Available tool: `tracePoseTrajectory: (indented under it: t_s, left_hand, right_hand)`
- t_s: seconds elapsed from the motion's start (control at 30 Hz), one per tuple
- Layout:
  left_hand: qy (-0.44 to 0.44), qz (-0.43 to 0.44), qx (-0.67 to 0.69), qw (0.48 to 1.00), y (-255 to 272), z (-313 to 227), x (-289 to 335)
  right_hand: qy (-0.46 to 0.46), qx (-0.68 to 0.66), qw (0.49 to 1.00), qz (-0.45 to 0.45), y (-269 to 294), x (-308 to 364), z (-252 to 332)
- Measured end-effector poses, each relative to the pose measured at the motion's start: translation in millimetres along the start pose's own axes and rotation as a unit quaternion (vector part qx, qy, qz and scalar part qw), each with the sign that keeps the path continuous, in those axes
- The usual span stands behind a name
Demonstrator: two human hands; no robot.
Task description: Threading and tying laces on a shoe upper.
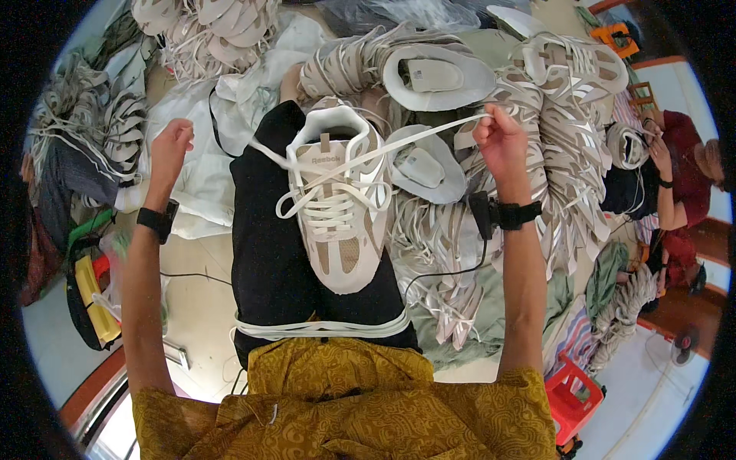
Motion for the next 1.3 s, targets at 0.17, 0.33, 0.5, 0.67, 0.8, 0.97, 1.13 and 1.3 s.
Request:
tracePoseTrajectory:
  t_s: [0.17, 0.33, 0.5, 0.67, 0.8, 0.97, 1.13, 1.3]
  left_hand:
    - [-0.122, 0.003, 0.008, 0.993, 0, -121, 45]
    - [-0.249, 0.115, 0.054, 0.96, -47, -174, 105]
    - [-0.158, 0.147, 0.005, 0.976, -72, -165, 108]
    - [-0.132, 0.178, 0.089, 0.971, -69, -152, 100]
    - [-0.082, 0.247, 0.176, 0.949, -54, -156, 84]
    - [-0.205, 0.205, 0.141, 0.947, -52, -155, 73]
    - [-0.252, 0.155, 0.086, 0.951, -62, -151, 71]
    - [-0.21, 0.153, 0.091, 0.961, -60, -154, 71]
  right_hand:
    - [-0.017, 0.067, 0.995, -0.074, 5, 7, -12]
    - [-0.005, 0.123, 0.99, -0.067, -6, 12, -4]
    - [0.042, 0.204, 0.973, -0.099, -26, 27, 16]
    - [0.067, 0.261, 0.954, -0.135, -29, 35, 34]
    - [0.076, 0.3, 0.933, -0.181, -30, 36, 50]
    - [0.115, 0.32, 0.92, -0.193, -12, 37, 77]
    - [0.148, 0.323, 0.907, -0.229, 25, 44, 115]
    - [0.13, 0.353, 0.888, -0.265, 36, 40, 126]
Point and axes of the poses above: each hand's wrist, its own x-axis away from the middle knuckle, its own y-axis out of the back of the hand, z = x × y, the point moved 3 cm from there along -x, towards the middle knuckle, and after that the axes turned 14 degrees about -y, right-handed, at the moved point
